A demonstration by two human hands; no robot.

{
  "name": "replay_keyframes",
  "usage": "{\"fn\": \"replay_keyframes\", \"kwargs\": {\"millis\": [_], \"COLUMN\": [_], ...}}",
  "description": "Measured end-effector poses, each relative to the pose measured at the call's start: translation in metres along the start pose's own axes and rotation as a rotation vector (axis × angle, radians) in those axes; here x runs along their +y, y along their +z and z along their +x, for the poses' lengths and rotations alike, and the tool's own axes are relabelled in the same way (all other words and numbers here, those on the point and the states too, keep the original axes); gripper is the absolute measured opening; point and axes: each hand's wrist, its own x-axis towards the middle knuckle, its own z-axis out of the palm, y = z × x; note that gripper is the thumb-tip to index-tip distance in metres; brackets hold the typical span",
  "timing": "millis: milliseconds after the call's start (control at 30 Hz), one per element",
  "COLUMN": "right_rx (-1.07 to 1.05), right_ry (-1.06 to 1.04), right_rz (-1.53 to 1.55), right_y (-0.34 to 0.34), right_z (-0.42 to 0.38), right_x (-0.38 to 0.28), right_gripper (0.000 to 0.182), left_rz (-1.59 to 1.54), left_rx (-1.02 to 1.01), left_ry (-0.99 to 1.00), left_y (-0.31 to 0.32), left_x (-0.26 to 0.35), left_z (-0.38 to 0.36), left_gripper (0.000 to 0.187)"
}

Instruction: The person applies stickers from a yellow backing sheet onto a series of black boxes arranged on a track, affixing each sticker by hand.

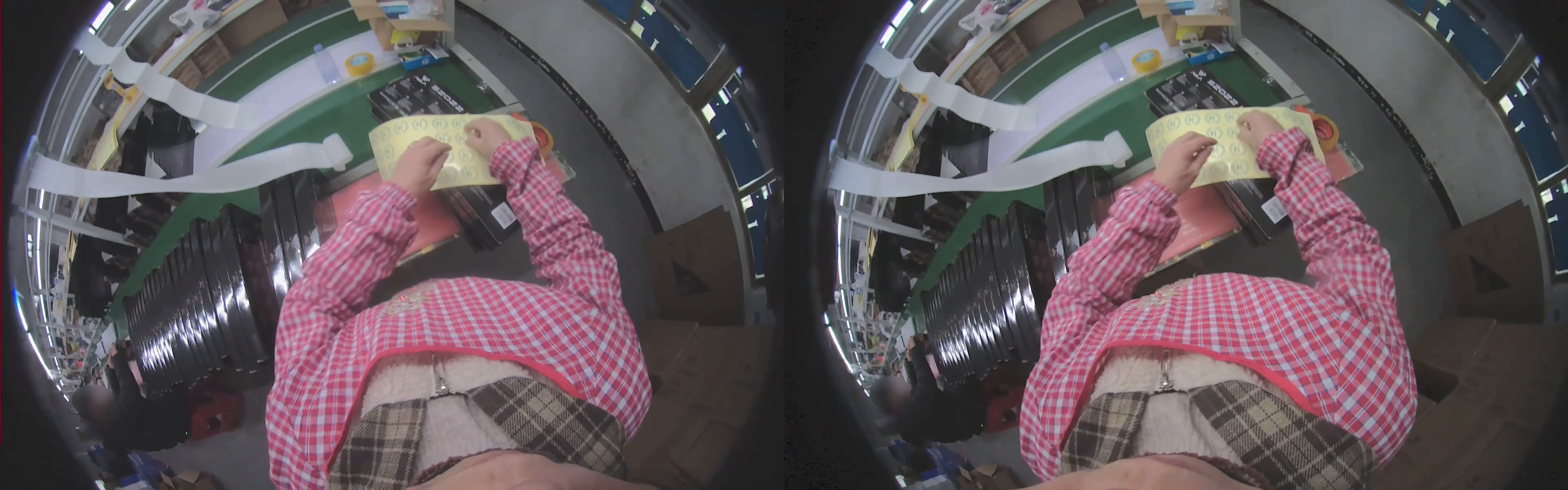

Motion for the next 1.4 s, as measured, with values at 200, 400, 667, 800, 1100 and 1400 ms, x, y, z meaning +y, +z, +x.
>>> {"fn": "replay_keyframes", "kwargs": {"millis": [200, 400, 667, 800, 1100, 1400], "right_rx": [-0.049, -0.101, -0.085, -0.069, -0.103, -0.109], "right_ry": [0.035, 0.101, 0.114, 0.115, 0.141, 0.12], "right_rz": [-0.1, -0.213, 0.006, 0.074, 0.049, 0.118], "right_y": [-0.002, -0.001, -0.006, -0.005, -0.007, -0.008], "right_z": [0.002, -0.003, -0.006, -0.011, -0.011, -0.012], "right_x": [-0.012, -0.015, -0.015, -0.013, -0.015, -0.009], "right_gripper": [0.033, 0.027, 0.015, 0.013, 0.026, 0.018], "left_rz": [0.23, 0.146, 0.175, 0.161, 0.149, 0.155], "left_rx": [-0.17, -0.162, -0.377, -0.384, -0.397, -0.417], "left_ry": [-0.003, -0.072, -0.207, -0.21, -0.278, -0.241], "left_y": [0.052, 0.063, 0.051, 0.051, 0.045, 0.051], "left_x": [-0.045, -0.063, -0.055, -0.056, -0.047, -0.055], "left_z": [0.056, 0.085, 0.1, 0.098, 0.098, 0.103], "left_gripper": [0.021, 0.011, 0.016, 0.016, 0.025, 0.018]}}
